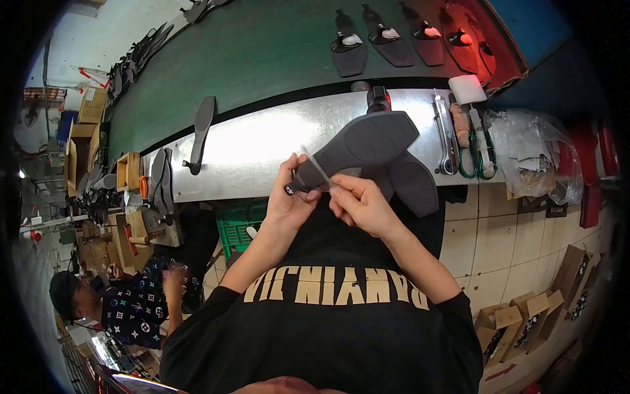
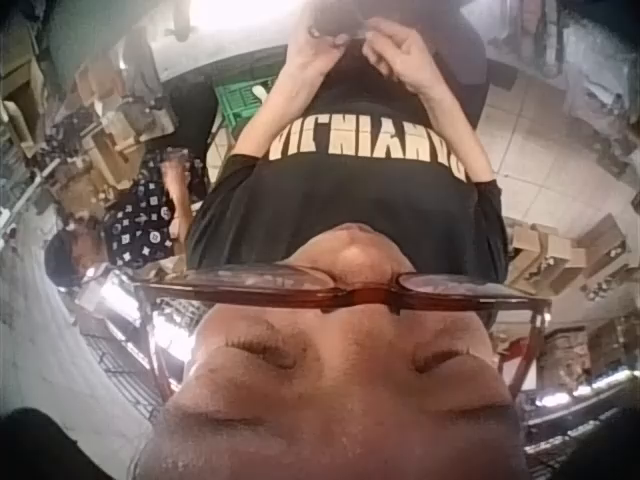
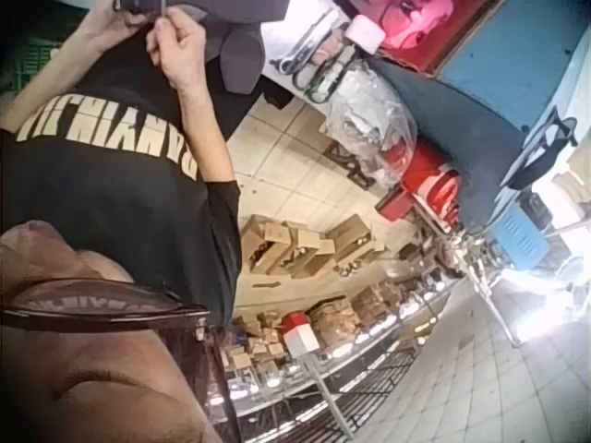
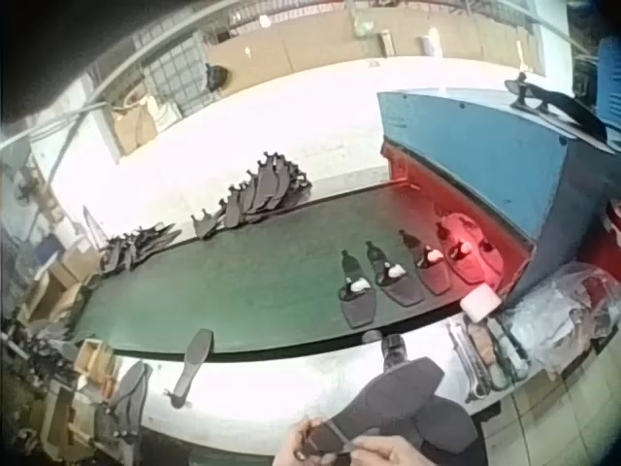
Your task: Assembling and finishing shoe soles in a factory setting.
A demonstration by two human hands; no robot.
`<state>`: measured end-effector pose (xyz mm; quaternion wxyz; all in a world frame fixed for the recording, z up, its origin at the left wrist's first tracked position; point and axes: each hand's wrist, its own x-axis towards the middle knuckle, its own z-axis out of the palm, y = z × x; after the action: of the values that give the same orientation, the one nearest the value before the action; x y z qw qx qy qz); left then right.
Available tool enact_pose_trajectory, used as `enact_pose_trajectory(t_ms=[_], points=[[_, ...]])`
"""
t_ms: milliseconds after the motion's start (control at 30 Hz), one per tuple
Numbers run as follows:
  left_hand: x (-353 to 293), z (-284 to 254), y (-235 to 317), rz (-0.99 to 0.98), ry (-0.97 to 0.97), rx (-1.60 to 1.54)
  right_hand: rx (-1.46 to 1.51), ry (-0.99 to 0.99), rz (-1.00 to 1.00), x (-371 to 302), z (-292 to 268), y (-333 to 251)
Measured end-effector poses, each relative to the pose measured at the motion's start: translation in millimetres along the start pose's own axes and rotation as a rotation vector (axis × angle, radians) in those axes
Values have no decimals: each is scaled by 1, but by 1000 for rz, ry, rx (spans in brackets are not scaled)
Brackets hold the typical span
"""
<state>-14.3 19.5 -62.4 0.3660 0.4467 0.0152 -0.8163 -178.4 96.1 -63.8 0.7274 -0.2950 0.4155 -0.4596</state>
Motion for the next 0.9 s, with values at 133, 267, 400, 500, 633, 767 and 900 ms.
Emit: enact_pose_trajectory(t_ms=[133, 267, 400, 500, 633, 767, 900], points=[[0, -2, 1, 510, -124, 375, 22, -50, 64, -6, 21, 8], [-7, 8, -4, 719, -116, 503, 179, -10, 110, -7, 28, 0], [-3, -1, 1, 777, -183, 553, 413, -56, 81, -2, 15, -7], [-2, 1, 7, 679, -128, 394, -174, 81, -97, -7, 25, -4], [-10, 12, 8, 691, -104, 422, -946, 326, -688, 2, 26, 9], [-10, 8, 15, 720, -174, 436, -868, 221, -622, -3, 32, 4], [-7, 20, 23, 391, -97, 137, -913, 140, -743, -7, 34, -1]])
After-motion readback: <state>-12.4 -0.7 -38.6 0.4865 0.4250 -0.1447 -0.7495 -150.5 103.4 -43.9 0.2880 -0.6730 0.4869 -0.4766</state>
